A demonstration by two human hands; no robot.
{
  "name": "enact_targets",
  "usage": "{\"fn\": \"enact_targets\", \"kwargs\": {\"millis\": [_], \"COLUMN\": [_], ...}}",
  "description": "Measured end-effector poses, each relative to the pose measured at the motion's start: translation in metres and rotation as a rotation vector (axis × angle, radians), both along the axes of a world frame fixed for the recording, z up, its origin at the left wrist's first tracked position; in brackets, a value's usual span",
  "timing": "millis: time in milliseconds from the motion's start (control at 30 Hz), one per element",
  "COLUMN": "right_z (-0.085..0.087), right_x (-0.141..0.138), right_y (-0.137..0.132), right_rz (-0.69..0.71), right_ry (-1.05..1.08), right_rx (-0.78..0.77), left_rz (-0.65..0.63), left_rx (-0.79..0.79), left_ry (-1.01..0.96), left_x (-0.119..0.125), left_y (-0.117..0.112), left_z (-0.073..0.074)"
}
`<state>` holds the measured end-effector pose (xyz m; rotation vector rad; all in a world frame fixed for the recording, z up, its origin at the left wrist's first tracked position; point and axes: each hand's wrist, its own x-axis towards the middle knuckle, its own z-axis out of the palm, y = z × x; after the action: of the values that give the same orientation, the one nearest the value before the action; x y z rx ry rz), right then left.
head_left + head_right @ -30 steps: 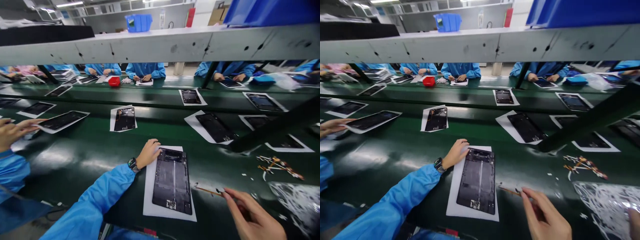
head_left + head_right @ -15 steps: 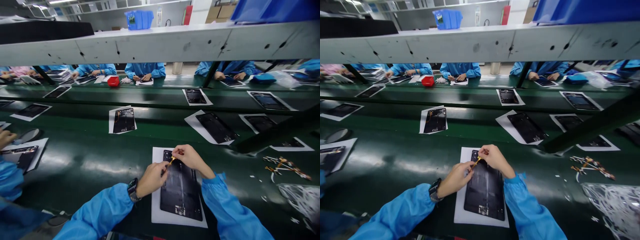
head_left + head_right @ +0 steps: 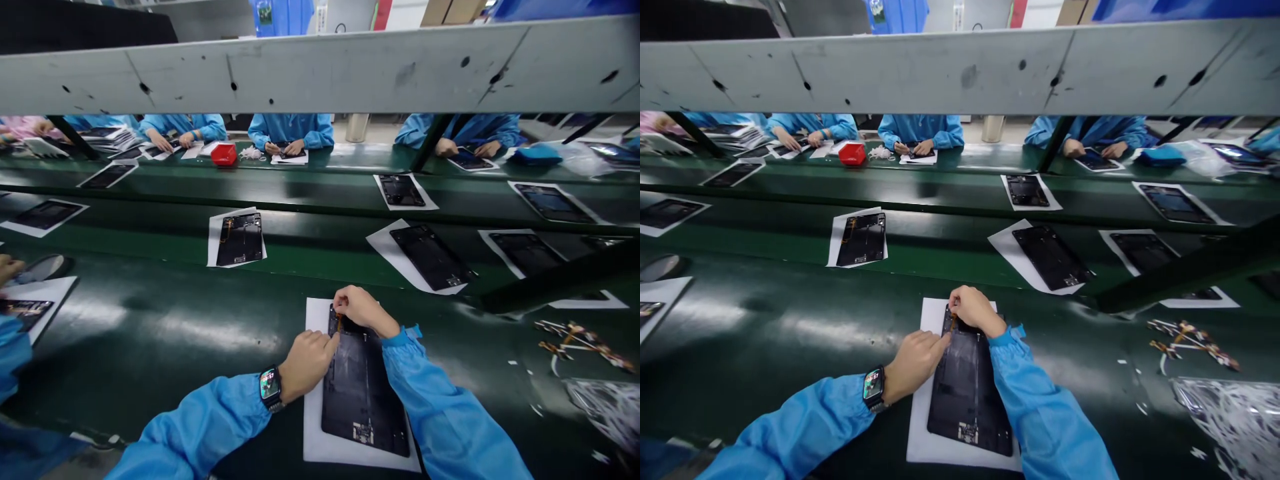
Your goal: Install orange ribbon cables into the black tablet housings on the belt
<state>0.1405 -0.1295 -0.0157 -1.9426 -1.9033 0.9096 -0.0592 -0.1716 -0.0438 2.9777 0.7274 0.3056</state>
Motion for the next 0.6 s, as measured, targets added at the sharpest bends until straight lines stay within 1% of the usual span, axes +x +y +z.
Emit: {"fn": "enact_targets", "kwargs": {"millis": [200,333,467,600], "right_z": [-0.005,0.0,0.008,0.006], "right_x": [0.008,0.014,0.008,0.001], "right_y": [0.016,0.026,0.016,-0.001], "right_rz": [-0.005,-0.021,0.008,0.014], "right_ry": [-0.123,-0.248,-0.343,-0.399], "right_rx": [-0.103,-0.165,-0.119,-0.058], "left_rz": [-0.01,0.001,0.0,-0.022], "left_rx": [-0.053,-0.076,-0.1,-0.089], "left_ry": [-0.004,-0.005,0.012,0.027], "left_x": [0.001,-0.002,-0.003,-0.001], "left_y": [0.0,0.002,0.004,0.003], "left_z": [-0.001,0.001,0.005,0.004]}}
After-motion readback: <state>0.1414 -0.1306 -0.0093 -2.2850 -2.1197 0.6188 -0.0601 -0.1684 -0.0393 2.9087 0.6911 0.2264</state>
